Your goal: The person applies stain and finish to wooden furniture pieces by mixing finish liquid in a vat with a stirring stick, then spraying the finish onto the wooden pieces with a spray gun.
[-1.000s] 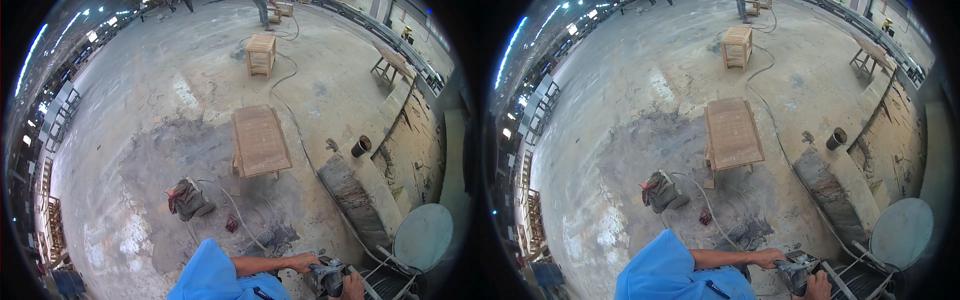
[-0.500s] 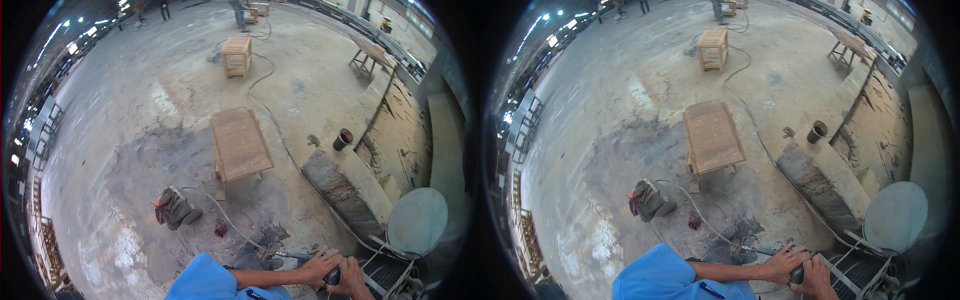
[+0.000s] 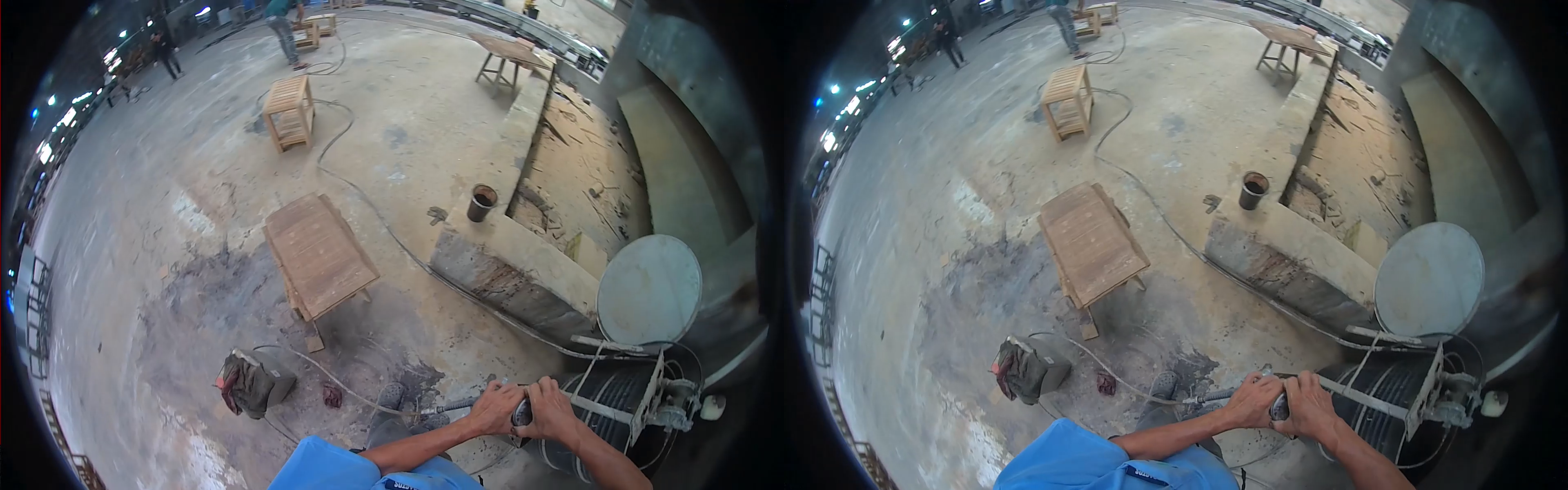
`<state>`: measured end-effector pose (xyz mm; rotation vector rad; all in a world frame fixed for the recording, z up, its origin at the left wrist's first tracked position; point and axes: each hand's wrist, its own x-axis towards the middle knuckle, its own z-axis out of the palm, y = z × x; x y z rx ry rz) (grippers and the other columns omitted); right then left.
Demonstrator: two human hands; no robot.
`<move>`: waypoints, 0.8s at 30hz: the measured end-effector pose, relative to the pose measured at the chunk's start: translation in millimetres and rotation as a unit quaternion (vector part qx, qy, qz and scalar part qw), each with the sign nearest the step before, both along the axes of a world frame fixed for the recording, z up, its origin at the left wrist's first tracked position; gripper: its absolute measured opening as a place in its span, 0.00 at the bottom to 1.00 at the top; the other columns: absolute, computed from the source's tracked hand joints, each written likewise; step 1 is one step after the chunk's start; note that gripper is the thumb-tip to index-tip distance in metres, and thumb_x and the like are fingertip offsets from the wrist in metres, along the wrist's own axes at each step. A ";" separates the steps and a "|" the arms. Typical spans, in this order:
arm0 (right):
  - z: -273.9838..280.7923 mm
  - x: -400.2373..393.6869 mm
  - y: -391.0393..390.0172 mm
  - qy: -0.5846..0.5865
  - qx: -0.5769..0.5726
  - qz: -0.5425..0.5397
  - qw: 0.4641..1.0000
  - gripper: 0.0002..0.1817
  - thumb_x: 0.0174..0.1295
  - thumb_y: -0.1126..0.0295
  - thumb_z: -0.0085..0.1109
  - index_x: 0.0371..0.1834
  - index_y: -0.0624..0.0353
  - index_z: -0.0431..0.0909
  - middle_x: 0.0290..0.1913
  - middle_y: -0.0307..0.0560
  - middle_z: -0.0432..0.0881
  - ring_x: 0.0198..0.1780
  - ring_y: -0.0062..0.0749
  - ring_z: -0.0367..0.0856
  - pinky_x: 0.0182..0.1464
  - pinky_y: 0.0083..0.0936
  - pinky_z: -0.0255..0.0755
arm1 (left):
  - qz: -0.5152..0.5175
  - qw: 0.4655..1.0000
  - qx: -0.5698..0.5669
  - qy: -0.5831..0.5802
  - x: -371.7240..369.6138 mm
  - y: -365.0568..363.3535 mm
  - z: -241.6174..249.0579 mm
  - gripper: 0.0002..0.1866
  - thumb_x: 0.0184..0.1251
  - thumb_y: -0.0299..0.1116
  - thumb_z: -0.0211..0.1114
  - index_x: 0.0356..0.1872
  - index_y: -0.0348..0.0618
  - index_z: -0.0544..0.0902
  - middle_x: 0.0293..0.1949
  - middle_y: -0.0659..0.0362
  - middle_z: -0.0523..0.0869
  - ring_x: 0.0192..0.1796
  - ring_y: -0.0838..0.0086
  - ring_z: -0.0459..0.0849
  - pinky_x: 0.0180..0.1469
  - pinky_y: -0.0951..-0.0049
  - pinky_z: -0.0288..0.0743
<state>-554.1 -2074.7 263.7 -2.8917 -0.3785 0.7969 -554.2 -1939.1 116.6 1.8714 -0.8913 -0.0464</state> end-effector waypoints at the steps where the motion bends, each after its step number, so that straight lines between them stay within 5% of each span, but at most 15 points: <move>1: -2.7 0.8 -1.7 0.000 0.000 0.005 1.000 0.41 0.32 0.54 0.77 0.51 0.63 0.69 0.49 0.59 0.69 0.56 0.56 0.71 0.52 0.46 0.75 | -0.010 1.000 0.003 -0.001 1.6 -0.5 -1.6 0.33 0.43 0.45 0.73 0.51 0.39 0.74 0.51 0.51 0.80 0.59 0.60 0.76 0.60 0.57 0.63; 12: -20.4 4.0 -18.7 0.012 0.022 0.029 0.999 0.40 0.31 0.53 0.76 0.47 0.64 0.69 0.46 0.59 0.71 0.52 0.56 0.74 0.50 0.45 0.76 | -0.069 0.995 0.062 0.049 5.1 -9.2 -11.4 0.39 0.41 0.44 0.75 0.57 0.37 0.73 0.57 0.48 0.79 0.64 0.55 0.75 0.60 0.54 0.67; 24: -25.5 2.8 -23.7 -0.015 0.048 0.041 0.998 0.38 0.33 0.53 0.75 0.45 0.63 0.70 0.44 0.59 0.71 0.51 0.56 0.74 0.48 0.46 0.75 | -0.026 0.999 0.037 0.008 3.0 -14.8 -21.7 0.39 0.39 0.43 0.74 0.57 0.39 0.73 0.53 0.51 0.80 0.61 0.58 0.76 0.59 0.55 0.68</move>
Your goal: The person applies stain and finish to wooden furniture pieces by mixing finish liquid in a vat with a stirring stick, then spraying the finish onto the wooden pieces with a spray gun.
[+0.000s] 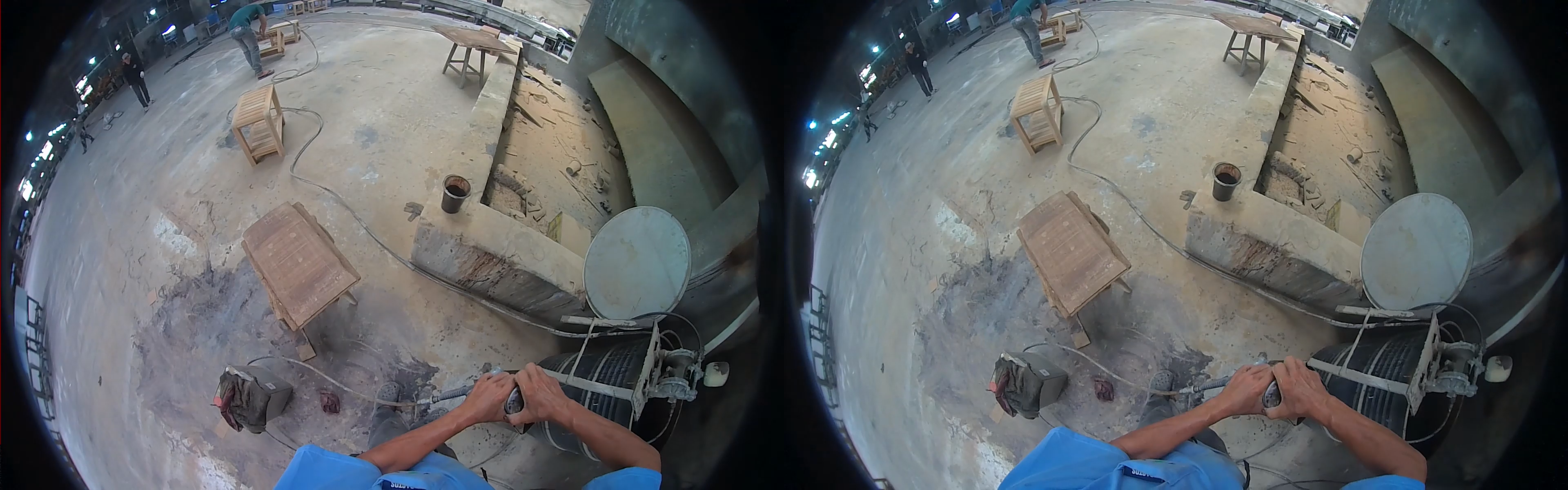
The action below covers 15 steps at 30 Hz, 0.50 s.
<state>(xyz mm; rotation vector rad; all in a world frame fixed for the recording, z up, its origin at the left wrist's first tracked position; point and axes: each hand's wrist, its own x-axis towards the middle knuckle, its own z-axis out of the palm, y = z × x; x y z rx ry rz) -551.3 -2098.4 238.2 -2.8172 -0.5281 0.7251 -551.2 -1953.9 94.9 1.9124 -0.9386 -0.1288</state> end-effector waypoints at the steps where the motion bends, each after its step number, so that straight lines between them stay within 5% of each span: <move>1: 1.4 -0.4 0.0 -0.002 0.003 0.002 1.000 0.38 0.33 0.53 0.75 0.45 0.63 0.70 0.44 0.59 0.71 0.50 0.56 0.74 0.48 0.46 0.75 | -0.014 1.000 -0.002 0.015 0.8 1.0 2.5 0.38 0.40 0.43 0.75 0.57 0.39 0.73 0.54 0.51 0.80 0.62 0.57 0.76 0.60 0.55 0.68; 9: 6.9 -5.8 6.8 -0.029 -0.003 0.002 1.000 0.37 0.33 0.52 0.74 0.46 0.63 0.71 0.44 0.58 0.70 0.50 0.56 0.74 0.48 0.47 0.75 | 0.015 1.000 -0.012 0.000 -1.6 8.5 10.9 0.38 0.41 0.43 0.76 0.57 0.41 0.74 0.58 0.49 0.78 0.64 0.54 0.74 0.61 0.55 0.69; 12: 1.3 -7.0 10.7 -0.021 -0.003 -0.009 1.000 0.38 0.34 0.52 0.74 0.47 0.62 0.70 0.44 0.58 0.70 0.51 0.57 0.74 0.48 0.47 0.74 | -0.032 0.996 -0.036 0.079 2.1 9.0 2.0 0.37 0.39 0.43 0.77 0.54 0.41 0.75 0.55 0.49 0.79 0.61 0.54 0.76 0.59 0.57 0.71; 15: -3.4 -8.5 9.2 -0.004 -0.007 -0.018 1.000 0.38 0.34 0.52 0.74 0.48 0.61 0.69 0.45 0.58 0.70 0.51 0.57 0.74 0.48 0.47 0.74 | -0.006 0.998 -0.057 0.030 0.5 13.2 6.4 0.33 0.36 0.46 0.76 0.45 0.41 0.75 0.41 0.51 0.80 0.49 0.54 0.80 0.48 0.56 0.73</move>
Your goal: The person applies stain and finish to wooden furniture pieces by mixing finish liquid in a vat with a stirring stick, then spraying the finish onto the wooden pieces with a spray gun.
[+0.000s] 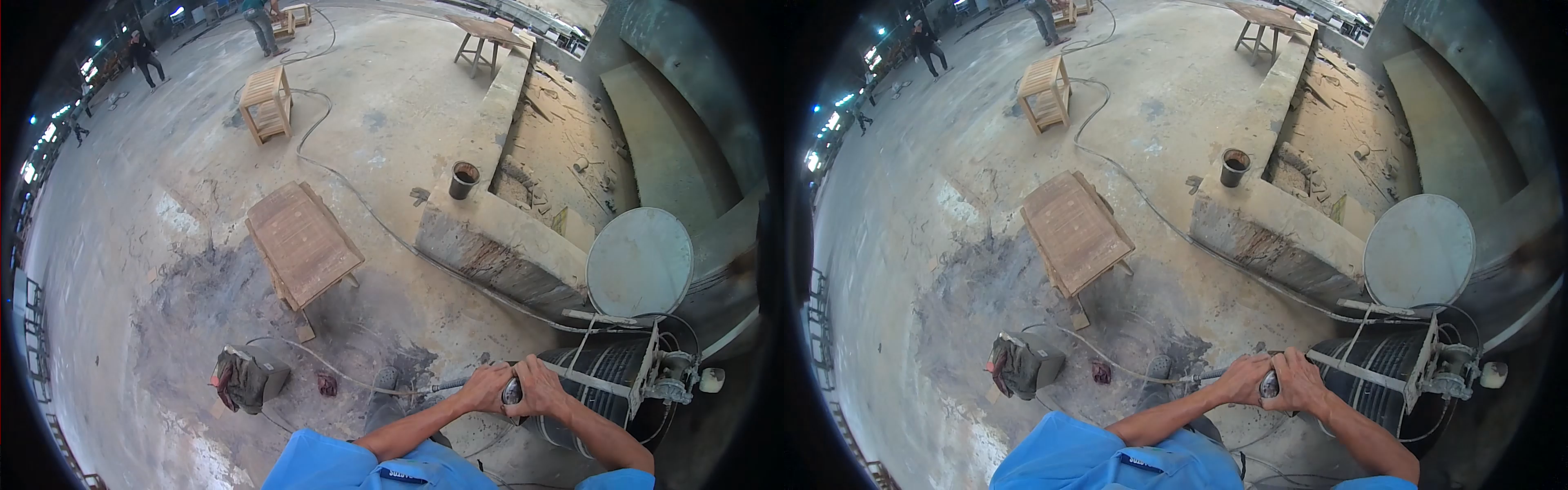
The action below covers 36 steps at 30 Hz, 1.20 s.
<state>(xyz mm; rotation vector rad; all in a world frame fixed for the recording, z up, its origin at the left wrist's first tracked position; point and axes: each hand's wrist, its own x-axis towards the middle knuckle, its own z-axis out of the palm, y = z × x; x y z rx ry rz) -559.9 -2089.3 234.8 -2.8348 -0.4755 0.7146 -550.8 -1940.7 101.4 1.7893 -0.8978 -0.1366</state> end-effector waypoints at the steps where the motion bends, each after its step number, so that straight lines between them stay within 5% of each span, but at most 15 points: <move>1: -1.9 -0.6 0.6 0.007 0.001 -0.001 1.000 0.39 0.33 0.52 0.74 0.48 0.61 0.69 0.45 0.58 0.71 0.51 0.58 0.74 0.48 0.47 0.74 | -0.005 1.000 0.010 0.013 -0.4 1.1 0.2 0.33 0.36 0.45 0.76 0.46 0.41 0.75 0.43 0.51 0.80 0.50 0.54 0.80 0.49 0.56 0.73; 10: -3.9 0.4 2.1 0.008 0.013 0.002 1.000 0.38 0.33 0.53 0.75 0.46 0.61 0.69 0.44 0.57 0.71 0.50 0.55 0.74 0.48 0.44 0.74 | -0.003 1.000 0.003 0.011 1.0 1.9 -0.1 0.33 0.34 0.44 0.77 0.44 0.41 0.77 0.40 0.50 0.82 0.47 0.53 0.81 0.46 0.57 0.77; 16: 13.6 9.8 10.4 0.028 -0.004 0.116 0.993 0.40 0.36 0.54 0.76 0.53 0.58 0.70 0.47 0.55 0.71 0.54 0.54 0.72 0.50 0.45 0.75 | -0.021 0.996 -0.015 0.084 1.2 7.5 3.6 0.31 0.29 0.43 0.79 0.41 0.42 0.81 0.40 0.47 0.85 0.46 0.50 0.83 0.46 0.56 0.78; 24: 34.5 19.7 24.9 0.093 -0.062 0.157 0.981 0.41 0.38 0.57 0.76 0.60 0.51 0.69 0.54 0.55 0.70 0.57 0.55 0.70 0.52 0.46 0.76 | -0.075 0.993 -0.041 0.078 15.7 24.7 21.1 0.27 0.35 0.43 0.78 0.40 0.44 0.82 0.37 0.51 0.83 0.42 0.50 0.83 0.41 0.56 0.77; 36: 19.7 31.4 27.4 0.082 -0.035 0.186 0.979 0.39 0.34 0.55 0.75 0.54 0.53 0.72 0.51 0.57 0.72 0.54 0.57 0.73 0.49 0.48 0.76 | -0.094 0.991 -0.081 0.051 29.7 24.3 7.8 0.27 0.29 0.39 0.76 0.39 0.44 0.83 0.35 0.51 0.84 0.41 0.50 0.83 0.41 0.56 0.78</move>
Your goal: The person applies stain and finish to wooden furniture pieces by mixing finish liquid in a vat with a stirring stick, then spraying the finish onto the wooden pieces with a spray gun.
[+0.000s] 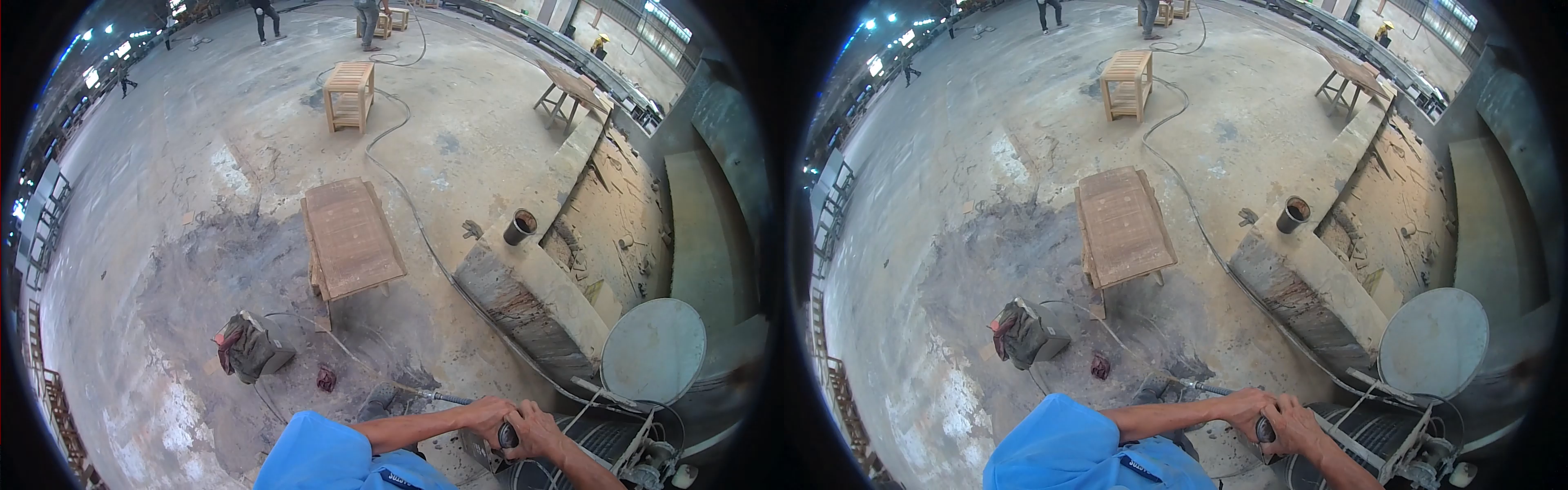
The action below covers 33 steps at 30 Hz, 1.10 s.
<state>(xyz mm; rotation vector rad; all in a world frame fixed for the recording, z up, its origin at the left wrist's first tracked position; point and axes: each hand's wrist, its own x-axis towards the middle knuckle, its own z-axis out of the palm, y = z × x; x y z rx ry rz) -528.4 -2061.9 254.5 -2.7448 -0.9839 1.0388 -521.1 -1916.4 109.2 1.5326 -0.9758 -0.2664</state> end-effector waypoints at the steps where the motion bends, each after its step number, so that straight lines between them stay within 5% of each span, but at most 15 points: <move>1: -1.0 1.2 0.2 -0.002 0.000 -0.001 1.000 0.38 0.34 0.55 0.74 0.54 0.53 0.72 0.51 0.57 0.72 0.54 0.57 0.73 0.49 0.48 0.76 | 0.004 1.000 -0.003 0.001 1.7 0.6 0.8 0.27 0.29 0.39 0.76 0.39 0.44 0.83 0.35 0.51 0.84 0.41 0.50 0.83 0.41 0.56 0.78; 12: 9.3 16.8 -3.1 0.036 -0.006 -0.001 0.999 0.40 0.35 0.54 0.74 0.58 0.50 0.71 0.53 0.55 0.72 0.57 0.57 0.72 0.51 0.50 0.76 | -0.007 0.999 0.045 0.029 5.8 1.8 7.2 0.26 0.34 0.41 0.77 0.42 0.48 0.85 0.41 0.52 0.84 0.43 0.52 0.83 0.43 0.57 0.78; 19: 11.0 23.2 -17.5 0.031 0.053 -0.032 0.998 0.47 0.36 0.54 0.73 0.66 0.49 0.66 0.54 0.56 0.69 0.56 0.58 0.70 0.53 0.47 0.73 | -0.004 0.997 0.057 0.044 17.1 2.1 16.7 0.28 0.32 0.40 0.80 0.44 0.62 0.86 0.43 0.54 0.85 0.49 0.54 0.82 0.51 0.58 0.76; 21: 8.8 18.5 -26.3 0.009 0.112 -0.017 0.994 0.40 0.38 0.55 0.71 0.59 0.54 0.68 0.52 0.56 0.70 0.54 0.56 0.70 0.51 0.46 0.72 | 0.003 0.992 0.118 0.035 23.9 -3.0 -0.5 0.34 0.31 0.44 0.81 0.46 0.46 0.80 0.43 0.49 0.84 0.48 0.50 0.82 0.48 0.55 0.76; 27: 30.5 -10.3 -41.2 -0.163 0.216 -0.211 0.939 0.36 0.42 0.58 0.75 0.54 0.58 0.69 0.50 0.54 0.70 0.51 0.53 0.73 0.50 0.41 0.72 | 0.030 0.997 0.065 0.032 34.2 -2.0 29.1 0.38 0.31 0.40 0.83 0.52 0.42 0.80 0.46 0.49 0.85 0.49 0.52 0.83 0.51 0.59 0.78; 31: 58.0 -41.1 -84.3 -0.276 0.193 -0.353 0.873 0.35 0.42 0.60 0.76 0.54 0.58 0.71 0.48 0.53 0.72 0.52 0.48 0.76 0.54 0.36 0.73 | 0.028 0.996 0.090 -0.007 35.5 -12.6 36.7 0.39 0.33 0.39 0.85 0.53 0.39 0.80 0.48 0.48 0.85 0.53 0.55 0.84 0.56 0.60 0.76; 33: 63.6 -67.1 -117.8 -0.248 0.176 -0.506 0.807 0.35 0.43 0.62 0.76 0.55 0.59 0.71 0.50 0.51 0.73 0.54 0.44 0.77 0.56 0.33 0.72 | 0.027 0.995 0.092 -0.025 34.6 -17.1 39.4 0.39 0.33 0.40 0.85 0.53 0.38 0.80 0.49 0.48 0.85 0.53 0.55 0.84 0.57 0.60 0.76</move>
